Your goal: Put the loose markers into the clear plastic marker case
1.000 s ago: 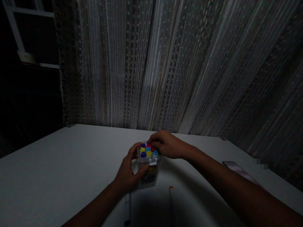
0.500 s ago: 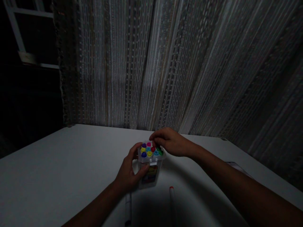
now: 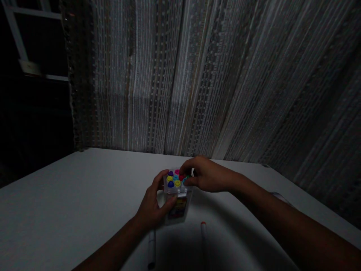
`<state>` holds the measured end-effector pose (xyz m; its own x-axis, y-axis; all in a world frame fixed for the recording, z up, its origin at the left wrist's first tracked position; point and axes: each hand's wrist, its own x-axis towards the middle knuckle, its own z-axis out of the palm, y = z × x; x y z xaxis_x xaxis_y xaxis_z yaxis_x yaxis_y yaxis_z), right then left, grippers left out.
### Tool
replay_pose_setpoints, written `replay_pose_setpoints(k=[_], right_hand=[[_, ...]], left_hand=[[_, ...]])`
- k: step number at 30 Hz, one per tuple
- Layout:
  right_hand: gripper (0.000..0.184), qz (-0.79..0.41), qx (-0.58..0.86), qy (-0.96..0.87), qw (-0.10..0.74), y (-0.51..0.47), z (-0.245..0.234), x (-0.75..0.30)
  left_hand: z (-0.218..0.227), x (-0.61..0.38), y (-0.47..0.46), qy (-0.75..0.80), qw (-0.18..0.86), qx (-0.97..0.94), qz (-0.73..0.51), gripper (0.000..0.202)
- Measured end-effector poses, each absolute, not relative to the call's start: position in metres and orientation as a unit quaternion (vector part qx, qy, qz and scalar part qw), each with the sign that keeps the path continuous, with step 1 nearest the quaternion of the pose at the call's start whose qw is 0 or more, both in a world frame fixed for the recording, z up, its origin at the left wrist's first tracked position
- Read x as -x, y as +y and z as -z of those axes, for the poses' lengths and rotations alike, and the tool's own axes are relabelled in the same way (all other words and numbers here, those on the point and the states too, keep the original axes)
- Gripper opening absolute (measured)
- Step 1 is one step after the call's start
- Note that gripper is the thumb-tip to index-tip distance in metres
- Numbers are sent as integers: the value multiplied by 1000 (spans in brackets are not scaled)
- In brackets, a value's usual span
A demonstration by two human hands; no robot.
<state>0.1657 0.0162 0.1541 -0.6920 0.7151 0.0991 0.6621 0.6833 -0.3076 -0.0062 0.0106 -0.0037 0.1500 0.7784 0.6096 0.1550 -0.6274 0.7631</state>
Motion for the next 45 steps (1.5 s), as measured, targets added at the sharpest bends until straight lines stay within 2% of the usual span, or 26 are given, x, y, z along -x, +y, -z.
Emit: replay_pose_setpoints(k=[5, 10, 19, 25, 35, 43, 45], right_hand=[[10, -185, 367, -898, 157, 20, -150, -163], [13, -254, 362, -879, 178, 23, -150, -167], [20, -201, 370, -893, 156, 20, -154, -171], [25, -137, 391, -904, 103, 17, -155, -174], [12, -172, 387, -896, 131, 20, -149, -170], [13, -120, 421, -857, 271, 15, -141, -186], [15, -96, 457, -841, 272, 10, -129, -198]], left_hand=[[3, 5, 10, 329, 279, -703, -565, 60], [2, 4, 9, 328, 286, -702, -563, 61], [4, 4, 10, 323, 279, -706, -565, 60], [1, 4, 8, 320, 285, -705, -564, 58], [0, 6, 8, 320, 294, -704, -561, 61], [1, 4, 9, 334, 279, -703, -563, 60], [0, 3, 7, 337, 277, -703, -562, 60]])
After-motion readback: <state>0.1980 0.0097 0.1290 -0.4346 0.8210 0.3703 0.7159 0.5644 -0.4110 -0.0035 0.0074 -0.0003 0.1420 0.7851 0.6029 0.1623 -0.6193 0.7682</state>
